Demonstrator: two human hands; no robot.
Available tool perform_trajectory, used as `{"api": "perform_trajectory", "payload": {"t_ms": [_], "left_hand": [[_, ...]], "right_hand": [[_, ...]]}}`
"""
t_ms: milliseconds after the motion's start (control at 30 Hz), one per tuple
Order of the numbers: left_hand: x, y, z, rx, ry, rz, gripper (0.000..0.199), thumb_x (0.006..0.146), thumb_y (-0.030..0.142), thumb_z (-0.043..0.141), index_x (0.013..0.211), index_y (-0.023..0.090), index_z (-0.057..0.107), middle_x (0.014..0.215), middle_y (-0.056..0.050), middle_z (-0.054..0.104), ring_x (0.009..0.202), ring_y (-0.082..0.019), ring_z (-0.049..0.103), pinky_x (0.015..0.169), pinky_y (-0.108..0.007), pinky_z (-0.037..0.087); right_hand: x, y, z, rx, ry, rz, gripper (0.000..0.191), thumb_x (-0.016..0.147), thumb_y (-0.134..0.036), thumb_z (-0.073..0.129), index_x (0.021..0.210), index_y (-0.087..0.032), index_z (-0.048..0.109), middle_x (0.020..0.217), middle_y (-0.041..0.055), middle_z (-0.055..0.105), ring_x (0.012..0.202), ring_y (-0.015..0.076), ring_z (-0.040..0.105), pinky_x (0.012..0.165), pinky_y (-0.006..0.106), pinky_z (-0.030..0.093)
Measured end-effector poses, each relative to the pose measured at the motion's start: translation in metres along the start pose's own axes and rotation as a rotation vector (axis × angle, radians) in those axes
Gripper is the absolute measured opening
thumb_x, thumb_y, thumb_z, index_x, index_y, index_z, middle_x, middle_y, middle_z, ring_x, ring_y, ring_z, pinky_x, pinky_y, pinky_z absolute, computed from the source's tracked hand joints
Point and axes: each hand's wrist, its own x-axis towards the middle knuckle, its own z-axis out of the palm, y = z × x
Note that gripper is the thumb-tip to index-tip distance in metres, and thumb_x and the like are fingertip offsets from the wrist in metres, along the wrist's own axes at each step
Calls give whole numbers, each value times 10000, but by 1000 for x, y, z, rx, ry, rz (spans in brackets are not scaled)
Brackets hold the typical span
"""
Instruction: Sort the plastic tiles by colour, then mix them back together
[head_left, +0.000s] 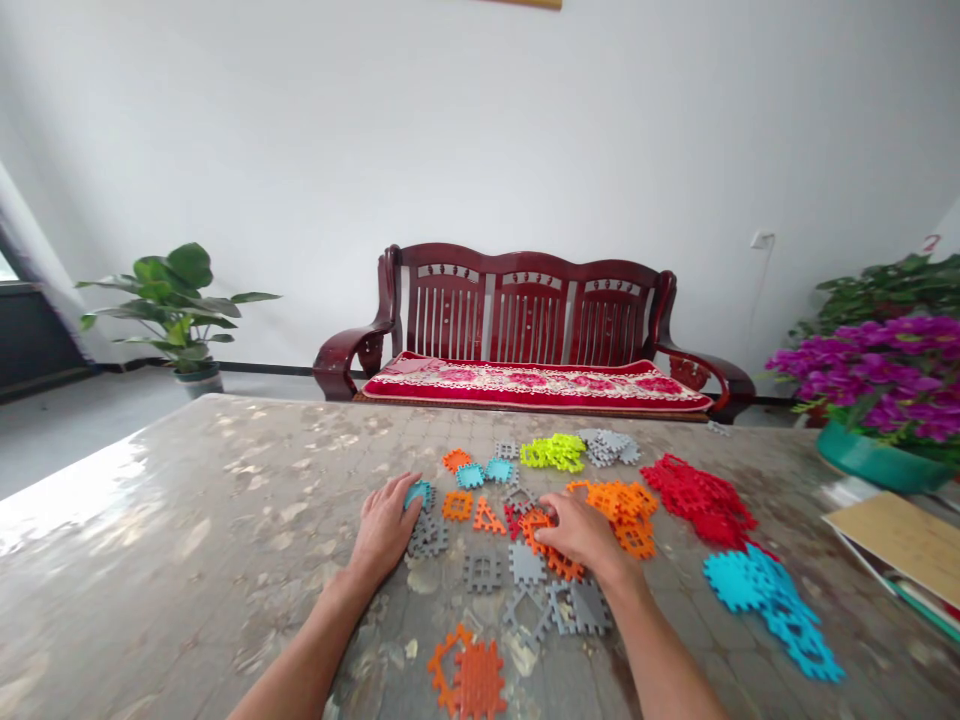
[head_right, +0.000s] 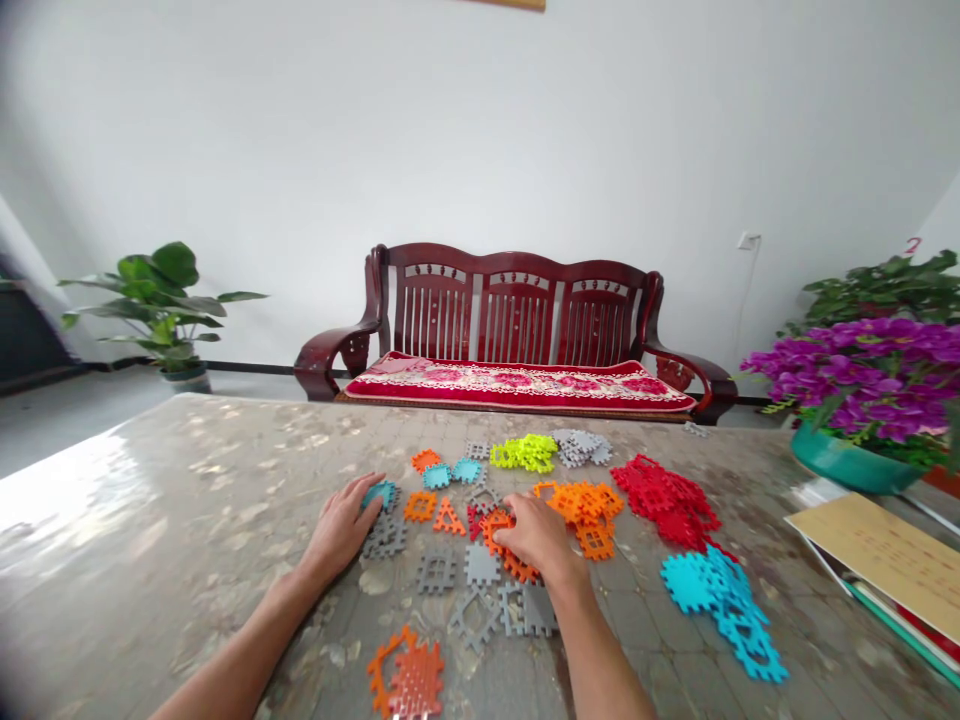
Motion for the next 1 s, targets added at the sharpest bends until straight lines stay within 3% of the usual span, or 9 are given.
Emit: {"api": "perform_trajectory", "payload": {"t_ms": [333,433,533,633,733,900,1000], "left_hand": [[13,-17,5,-230,77,-134,353,844,282,459,1123,204,660,1124,-55,700,1040,-205,638,936,-302,469],[16,-18,2,-253,75,-208,354,845,255,456,1126,201,664,1066,-49,717,976,-198,655,882,-286,484],[19,-18,1,-275,78,-244,353,857,236,445,1132,201,663,1080,-49,716,994,-196,653,878,-279,479],[20,-18,2,-299,83,-267,342,866,229,446,1123,206,670,1108,-46,713,1018,-194,650,879,-271,475],[20,-18,2,-298,76,-278,326,866,225,459,1109,215,677,1105,-38,717,1015,-191,653,864,-261,476],[19,-15,0,-266,45,-278,317,880,229,456,1106,229,678,1124,-29,714,1025,-195,651,855,-263,472],[19,-14,-1,-261,40,-268,312,881,223,458,1099,226,680,1113,-26,719,1027,-191,650,864,-258,464]], "right_hand": [[3,-13,-4,-5,-208,117,386,641,-289,705,1015,-200,689,944,46,713,840,193,649,696,256,436],[2,-17,-8,-27,-181,95,321,676,-276,677,989,-208,697,989,52,712,898,204,647,750,271,446],[2,-26,-7,-60,-66,65,265,754,-255,606,1000,-226,698,1049,50,705,941,201,641,802,285,445],[1,-42,2,8,-3,3,223,833,-224,513,953,-243,699,1012,22,718,919,170,646,808,268,445],[2,-65,14,40,-22,-112,233,860,-189,480,922,-252,696,973,0,726,960,158,632,844,258,431],[13,-104,29,-210,-123,-331,212,857,-254,554,1039,-232,661,1075,43,699,1069,217,563,918,322,398],[22,-119,36,-375,-168,-347,249,839,-316,584,1047,-193,643,1096,95,679,1081,267,549,913,374,401]]}}
